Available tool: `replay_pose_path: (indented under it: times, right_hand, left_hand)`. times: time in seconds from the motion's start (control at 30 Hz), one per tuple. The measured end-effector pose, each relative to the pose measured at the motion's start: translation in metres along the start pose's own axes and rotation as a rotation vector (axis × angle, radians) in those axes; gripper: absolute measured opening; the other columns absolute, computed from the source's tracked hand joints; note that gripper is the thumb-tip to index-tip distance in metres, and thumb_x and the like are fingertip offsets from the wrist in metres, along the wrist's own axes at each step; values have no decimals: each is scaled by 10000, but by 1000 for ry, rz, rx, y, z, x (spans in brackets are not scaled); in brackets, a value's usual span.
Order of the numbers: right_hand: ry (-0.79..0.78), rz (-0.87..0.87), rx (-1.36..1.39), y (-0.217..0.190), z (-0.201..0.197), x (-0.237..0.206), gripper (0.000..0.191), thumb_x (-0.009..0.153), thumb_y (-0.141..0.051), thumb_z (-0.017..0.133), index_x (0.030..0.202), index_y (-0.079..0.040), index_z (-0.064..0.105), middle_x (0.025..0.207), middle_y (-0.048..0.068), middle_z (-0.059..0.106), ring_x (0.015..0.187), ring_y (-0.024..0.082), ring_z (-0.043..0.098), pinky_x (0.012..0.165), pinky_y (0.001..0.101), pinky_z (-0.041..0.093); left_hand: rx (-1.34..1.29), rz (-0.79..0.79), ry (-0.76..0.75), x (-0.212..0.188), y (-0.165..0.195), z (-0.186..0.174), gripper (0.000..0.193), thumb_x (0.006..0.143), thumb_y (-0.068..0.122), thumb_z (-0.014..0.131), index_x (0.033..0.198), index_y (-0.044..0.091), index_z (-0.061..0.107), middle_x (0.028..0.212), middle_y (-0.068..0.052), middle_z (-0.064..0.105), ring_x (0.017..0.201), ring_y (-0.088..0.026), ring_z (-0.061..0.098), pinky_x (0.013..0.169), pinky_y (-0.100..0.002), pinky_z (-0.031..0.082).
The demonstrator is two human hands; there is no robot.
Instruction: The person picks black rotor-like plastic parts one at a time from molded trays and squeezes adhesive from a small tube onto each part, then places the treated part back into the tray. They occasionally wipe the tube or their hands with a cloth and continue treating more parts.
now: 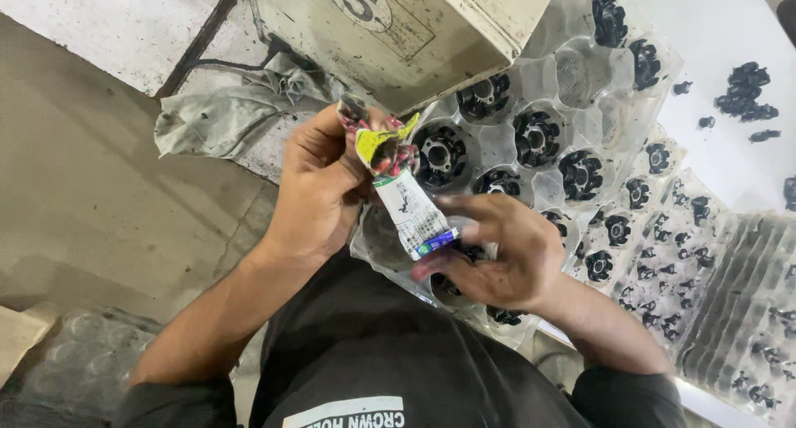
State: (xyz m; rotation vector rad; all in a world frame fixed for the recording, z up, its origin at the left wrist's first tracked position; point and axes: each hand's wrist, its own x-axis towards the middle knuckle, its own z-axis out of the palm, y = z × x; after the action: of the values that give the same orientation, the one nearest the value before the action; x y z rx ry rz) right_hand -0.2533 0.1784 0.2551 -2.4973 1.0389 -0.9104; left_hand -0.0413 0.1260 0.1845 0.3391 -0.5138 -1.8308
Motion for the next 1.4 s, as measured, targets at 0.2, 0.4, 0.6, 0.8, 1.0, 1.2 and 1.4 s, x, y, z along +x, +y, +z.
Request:
replay_pose_path:
  times: [0.2,0.4,0.6,0.8,1.0,1.2,1.4]
  right_hand:
    - [-36,-596,-545,4,-17,-5,211,977,-124,862,1159,-163,763,1160,22,692,1072,234,663,943,421,641]
    - [-52,-648,-669,9,-18,1,194,945,-148,750,1134,-174,788,1117,-4,750,921,144,600,914,372,590]
    - [27,-308,-210,11,-10,13,245,907,-152,789,1147,-142,742,1058,30,706,988,214,626,954,440,616]
    - [56,791,1378,9,13,-6,645,867,-311,896,1314,60,618,1136,220,719,987,285,730,910,447,607]
    - [203,821,1512,17,33,-26,429,971,-200,844,1228,83,651,1102,196,740,963,260,747,913,403,607]
    - [233,883,1453,30,47,-22,297,995,-109,759,1215,68,666,1127,128,739,1031,186,699,947,334,564]
    - [288,821,903,25,43,-21,339,929,-93,797,1208,49,666,1097,123,743,971,174,726,906,302,600]
  left_hand:
    - [-130,-94,60,0,-9,-5,142,1081,96,645,1192,10,662,1031,-88,715,878,-144,688,728,-277,552]
    - [-80,-117,85,0,-12,2,140,1065,118,625,1165,22,645,1058,-84,708,892,-130,686,745,-272,552]
    - [135,175,-133,-7,1,10,288,1107,254,689,1090,-27,628,1049,-77,648,919,-118,642,802,-260,534]
    - [477,505,-97,-7,9,19,380,1131,342,662,1019,-18,611,986,-79,632,908,-132,607,812,-250,487]
    - [782,612,-107,-10,16,25,237,1072,259,648,998,34,632,941,-74,672,837,-134,641,777,-242,506]
    - [989,626,-105,-15,16,25,54,930,13,658,946,42,701,948,-88,708,799,-150,691,683,-236,534]
    - [982,646,-5,-22,1,5,90,950,-20,718,1018,20,673,992,-85,699,883,-133,698,818,-216,552]
